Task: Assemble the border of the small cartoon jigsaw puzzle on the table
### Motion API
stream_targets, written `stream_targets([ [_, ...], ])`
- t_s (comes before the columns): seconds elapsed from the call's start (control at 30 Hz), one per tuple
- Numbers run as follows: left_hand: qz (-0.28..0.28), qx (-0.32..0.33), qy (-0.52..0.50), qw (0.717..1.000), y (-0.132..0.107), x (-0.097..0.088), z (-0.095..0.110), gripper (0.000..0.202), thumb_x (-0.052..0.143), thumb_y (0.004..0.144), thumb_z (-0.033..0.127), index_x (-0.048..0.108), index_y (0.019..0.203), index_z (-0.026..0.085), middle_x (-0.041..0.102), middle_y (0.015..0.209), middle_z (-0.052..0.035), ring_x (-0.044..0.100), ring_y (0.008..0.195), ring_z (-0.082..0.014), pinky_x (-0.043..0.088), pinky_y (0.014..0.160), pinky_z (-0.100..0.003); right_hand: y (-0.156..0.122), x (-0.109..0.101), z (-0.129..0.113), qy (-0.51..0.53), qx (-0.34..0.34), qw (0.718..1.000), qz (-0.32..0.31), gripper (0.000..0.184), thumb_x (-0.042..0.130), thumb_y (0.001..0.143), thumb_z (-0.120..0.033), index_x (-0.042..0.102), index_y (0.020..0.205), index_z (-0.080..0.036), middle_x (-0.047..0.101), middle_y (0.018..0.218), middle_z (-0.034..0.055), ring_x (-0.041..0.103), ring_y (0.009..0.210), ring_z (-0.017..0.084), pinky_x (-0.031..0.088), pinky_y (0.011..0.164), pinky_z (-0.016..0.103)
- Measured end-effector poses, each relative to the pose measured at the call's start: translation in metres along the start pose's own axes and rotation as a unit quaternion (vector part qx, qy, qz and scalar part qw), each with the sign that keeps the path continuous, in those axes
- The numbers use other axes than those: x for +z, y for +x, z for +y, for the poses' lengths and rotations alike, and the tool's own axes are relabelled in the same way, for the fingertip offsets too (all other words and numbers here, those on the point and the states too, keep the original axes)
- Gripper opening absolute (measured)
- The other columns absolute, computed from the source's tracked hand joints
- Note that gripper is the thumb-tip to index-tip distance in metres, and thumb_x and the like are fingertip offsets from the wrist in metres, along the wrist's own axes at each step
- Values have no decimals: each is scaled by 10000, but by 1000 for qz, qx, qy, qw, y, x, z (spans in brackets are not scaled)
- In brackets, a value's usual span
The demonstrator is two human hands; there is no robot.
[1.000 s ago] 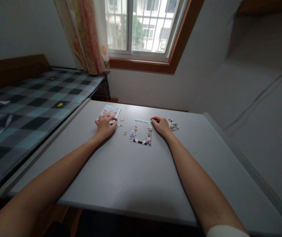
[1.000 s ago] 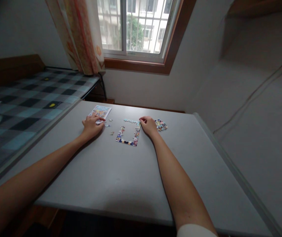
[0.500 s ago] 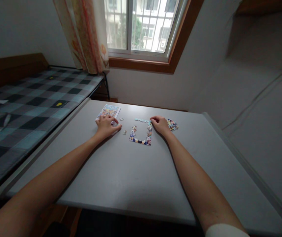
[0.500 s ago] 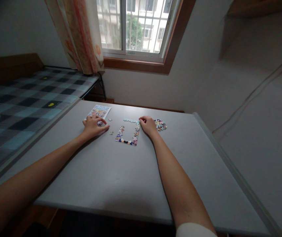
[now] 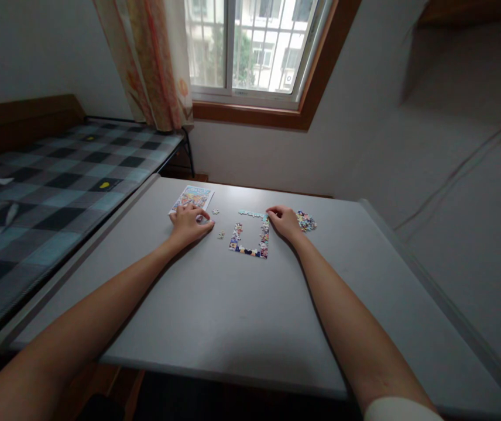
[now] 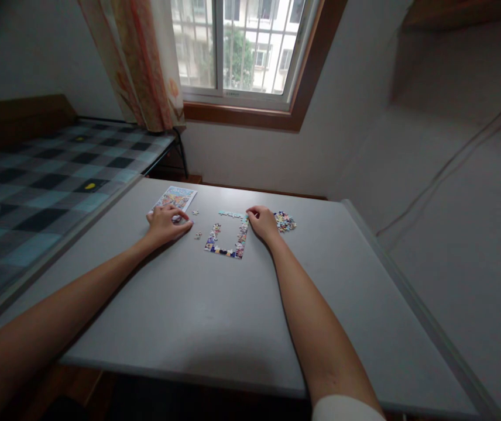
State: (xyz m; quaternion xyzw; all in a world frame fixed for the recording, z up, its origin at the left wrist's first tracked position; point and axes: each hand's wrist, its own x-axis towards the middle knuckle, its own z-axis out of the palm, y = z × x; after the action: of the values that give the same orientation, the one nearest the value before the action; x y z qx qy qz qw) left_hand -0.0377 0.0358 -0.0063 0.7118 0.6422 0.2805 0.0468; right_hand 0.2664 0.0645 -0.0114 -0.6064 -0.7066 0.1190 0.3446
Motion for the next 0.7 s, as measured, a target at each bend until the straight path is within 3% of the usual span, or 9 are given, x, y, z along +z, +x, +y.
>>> stream_targets([
  [0.4, -28, 16, -27, 999, 1, -4, 3, 168, 712, 758, 400, 724, 784, 235, 655, 1026, -94, 479, 1052, -341, 320, 908, -526, 1, 1, 2, 4, -6, 1000, 4, 247, 526, 815, -261, 753, 852, -171, 736, 854, 75, 612, 715, 171, 476, 743, 298],
  [0.6, -45, 26, -62, 997, 1, -6, 5, 117, 719, 753, 343, 691, 772, 230, 703, 853, -39, 561, 997, -300, 319, 931, -533, 0, 0, 0, 5, -6, 1000, 4, 242, 531, 812, -256, 754, 845, -169, 738, 856, 77, 613, 716, 171, 476, 741, 297],
  [0.7, -43, 64, -106, 991, 2, -6, 4, 82, 693, 764, 298, 675, 754, 219, 711, 823, -22, 604, 912, -246, 377, 922, -487, 0, 0, 0, 8, -8, 1000, 7, 239, 529, 809, -256, 754, 833, -178, 740, 842, 68, 612, 710, 165, 478, 738, 292],
])
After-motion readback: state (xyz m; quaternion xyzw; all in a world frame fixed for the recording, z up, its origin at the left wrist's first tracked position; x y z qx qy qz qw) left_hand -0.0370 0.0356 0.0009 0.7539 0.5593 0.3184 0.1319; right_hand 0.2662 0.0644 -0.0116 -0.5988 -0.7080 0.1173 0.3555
